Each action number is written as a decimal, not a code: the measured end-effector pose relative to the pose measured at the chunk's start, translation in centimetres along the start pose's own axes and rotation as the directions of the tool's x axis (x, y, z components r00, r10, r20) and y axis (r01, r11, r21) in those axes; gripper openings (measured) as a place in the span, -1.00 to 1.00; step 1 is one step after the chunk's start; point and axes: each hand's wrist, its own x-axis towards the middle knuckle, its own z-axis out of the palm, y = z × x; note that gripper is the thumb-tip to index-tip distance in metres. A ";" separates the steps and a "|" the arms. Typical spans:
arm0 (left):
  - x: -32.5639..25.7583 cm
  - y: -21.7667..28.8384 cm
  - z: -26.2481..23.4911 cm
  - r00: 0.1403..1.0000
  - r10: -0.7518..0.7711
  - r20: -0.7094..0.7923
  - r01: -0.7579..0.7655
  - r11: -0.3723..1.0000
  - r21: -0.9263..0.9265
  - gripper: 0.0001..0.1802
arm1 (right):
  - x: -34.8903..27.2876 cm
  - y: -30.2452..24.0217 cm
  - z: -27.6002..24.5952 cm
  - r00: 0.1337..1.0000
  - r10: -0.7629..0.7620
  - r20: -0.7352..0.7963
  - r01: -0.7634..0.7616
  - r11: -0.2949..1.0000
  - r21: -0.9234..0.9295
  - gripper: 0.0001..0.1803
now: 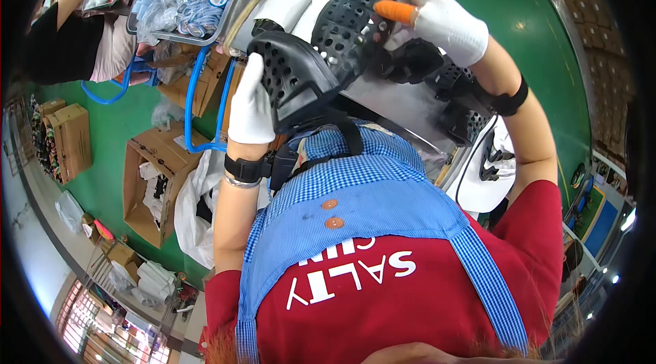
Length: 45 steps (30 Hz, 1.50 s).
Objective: Inspecting and sorting various shoe components including outsoles and insoles on a manufacturing line.
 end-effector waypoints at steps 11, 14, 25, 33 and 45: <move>2.1 0.0 -1.0 0.979 0.163 0.119 -0.178 0.975 0.132 -0.58 | 10.1 5.0 -1.8 0.921 -0.034 0.388 0.326 0.614 -0.719 -0.46; 3.6 -1.2 -0.5 0.982 0.135 0.132 -0.158 0.970 0.184 -0.57 | 10.7 6.6 -1.1 0.985 0.042 0.170 0.081 0.753 -0.653 -0.50; 10.1 -3.6 -0.1 0.986 0.090 0.142 -0.125 0.958 0.256 -0.50 | -4.4 3.6 -2.1 0.911 -0.412 -0.031 0.290 0.690 -0.663 -0.35; 7.3 -1.9 2.7 0.969 0.047 0.241 -0.103 0.969 0.226 -0.48 | -7.8 7.7 1.1 0.884 -0.333 -0.330 0.044 0.759 -0.650 -0.30; 9.8 -6.6 4.8 0.908 -0.229 0.351 0.094 0.928 0.360 -0.53 | -10.5 12.3 0.0 0.777 0.002 -0.629 -0.024 0.999 -0.025 -0.50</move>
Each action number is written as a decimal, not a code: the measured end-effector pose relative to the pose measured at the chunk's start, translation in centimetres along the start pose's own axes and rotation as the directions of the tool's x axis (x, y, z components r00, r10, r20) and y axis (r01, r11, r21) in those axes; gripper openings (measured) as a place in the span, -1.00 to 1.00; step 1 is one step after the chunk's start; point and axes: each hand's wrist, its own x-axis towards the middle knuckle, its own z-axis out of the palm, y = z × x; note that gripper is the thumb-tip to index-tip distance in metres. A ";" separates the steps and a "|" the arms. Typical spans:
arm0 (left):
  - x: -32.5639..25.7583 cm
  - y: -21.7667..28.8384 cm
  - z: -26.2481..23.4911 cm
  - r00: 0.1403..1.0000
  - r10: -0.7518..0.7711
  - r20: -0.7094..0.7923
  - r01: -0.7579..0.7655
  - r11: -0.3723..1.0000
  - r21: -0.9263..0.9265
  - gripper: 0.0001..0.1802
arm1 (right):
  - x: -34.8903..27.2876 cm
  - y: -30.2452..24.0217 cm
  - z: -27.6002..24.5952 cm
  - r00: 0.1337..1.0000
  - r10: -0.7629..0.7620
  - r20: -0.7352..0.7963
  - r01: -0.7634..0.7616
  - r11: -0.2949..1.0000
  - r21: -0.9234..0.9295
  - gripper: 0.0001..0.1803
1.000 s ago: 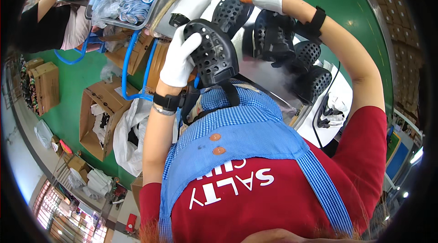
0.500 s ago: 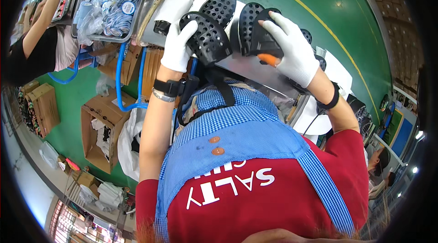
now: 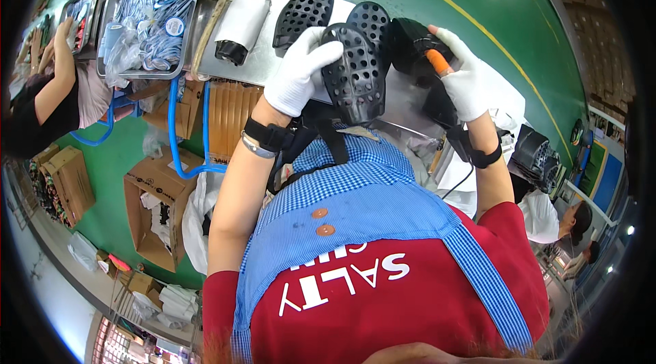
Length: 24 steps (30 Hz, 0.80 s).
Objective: Inspecting and sorting various shoe components including outsoles and insoles on a manufacturing line.
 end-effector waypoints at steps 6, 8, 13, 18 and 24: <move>1.6 -0.5 0.2 0.992 0.059 0.114 -0.021 0.951 -0.308 -0.64 | -0.5 -0.6 -1.8 0.995 -0.024 -0.098 0.039 0.987 0.156 -0.49; 0.9 -0.3 0.4 0.996 0.045 0.078 -0.016 0.941 -0.339 -0.64 | -0.9 -1.8 -1.9 0.986 -0.049 -0.159 0.085 0.971 0.223 -0.49; -3.4 1.7 -0.1 0.988 0.153 -0.028 -0.154 0.931 -0.331 -0.60 | -1.8 -5.5 -0.9 0.936 -0.347 -0.065 0.296 0.871 -0.391 -0.45; -5.1 4.0 -2.4 0.969 0.199 -0.149 -0.241 0.900 -0.362 -0.53 | -2.1 -7.8 3.0 0.822 -0.515 0.243 0.547 0.595 -0.590 -0.47; -5.8 3.2 -3.2 0.955 0.203 -0.215 -0.263 0.916 -0.304 -0.50 | 0.2 -6.0 7.8 0.692 -0.621 0.369 0.715 0.516 -0.472 -0.48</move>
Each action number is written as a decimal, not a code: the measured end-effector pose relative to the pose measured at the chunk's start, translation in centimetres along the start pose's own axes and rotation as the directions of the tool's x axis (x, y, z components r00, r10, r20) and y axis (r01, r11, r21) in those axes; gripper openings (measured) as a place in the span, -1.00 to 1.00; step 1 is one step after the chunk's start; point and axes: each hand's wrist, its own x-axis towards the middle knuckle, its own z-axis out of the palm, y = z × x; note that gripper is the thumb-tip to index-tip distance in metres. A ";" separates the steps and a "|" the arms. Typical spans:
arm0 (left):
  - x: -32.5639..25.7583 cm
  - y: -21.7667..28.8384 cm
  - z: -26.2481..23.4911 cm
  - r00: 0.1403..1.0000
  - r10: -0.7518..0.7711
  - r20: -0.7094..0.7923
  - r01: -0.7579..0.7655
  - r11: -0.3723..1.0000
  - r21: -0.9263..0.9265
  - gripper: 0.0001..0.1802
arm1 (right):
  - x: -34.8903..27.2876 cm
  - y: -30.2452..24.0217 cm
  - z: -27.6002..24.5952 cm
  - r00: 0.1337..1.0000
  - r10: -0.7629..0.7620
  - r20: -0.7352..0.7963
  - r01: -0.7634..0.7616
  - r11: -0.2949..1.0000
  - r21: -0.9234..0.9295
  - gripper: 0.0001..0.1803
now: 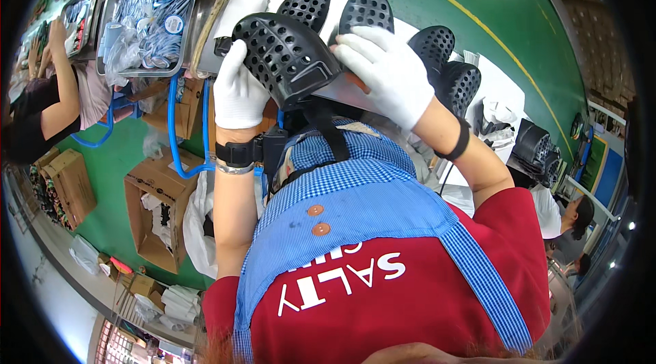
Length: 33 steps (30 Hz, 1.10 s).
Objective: Inspecting and sorting various shoe components including outsoles and insoles on a manufacturing line.
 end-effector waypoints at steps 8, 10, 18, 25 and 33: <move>1.1 -0.5 2.7 0.986 -0.083 0.147 0.072 0.994 0.077 -0.50 | -1.1 1.6 0.4 0.989 0.108 -0.104 -0.079 0.965 0.249 -0.30; 1.8 -0.8 3.6 0.960 -0.127 0.251 0.082 0.980 0.180 -0.57 | -1.8 1.9 0.1 0.988 0.121 -0.093 -0.094 0.964 0.247 -0.21; 8.5 -3.7 6.0 0.929 -0.150 0.337 -0.033 0.877 0.480 -0.54 | -4.6 4.2 -2.2 0.943 0.322 -0.085 -0.181 0.710 0.680 -0.12; 10.3 -6.2 6.9 0.803 0.244 0.543 -0.576 0.089 0.812 -0.53 | -3.1 1.4 -1.0 0.984 0.175 -0.028 -0.172 0.980 0.100 -0.30; 5.6 -9.4 8.4 0.746 0.245 0.619 -0.607 -0.132 0.784 -0.24 | -5.8 2.3 1.6 0.879 0.460 -0.124 -0.372 0.825 0.425 -0.36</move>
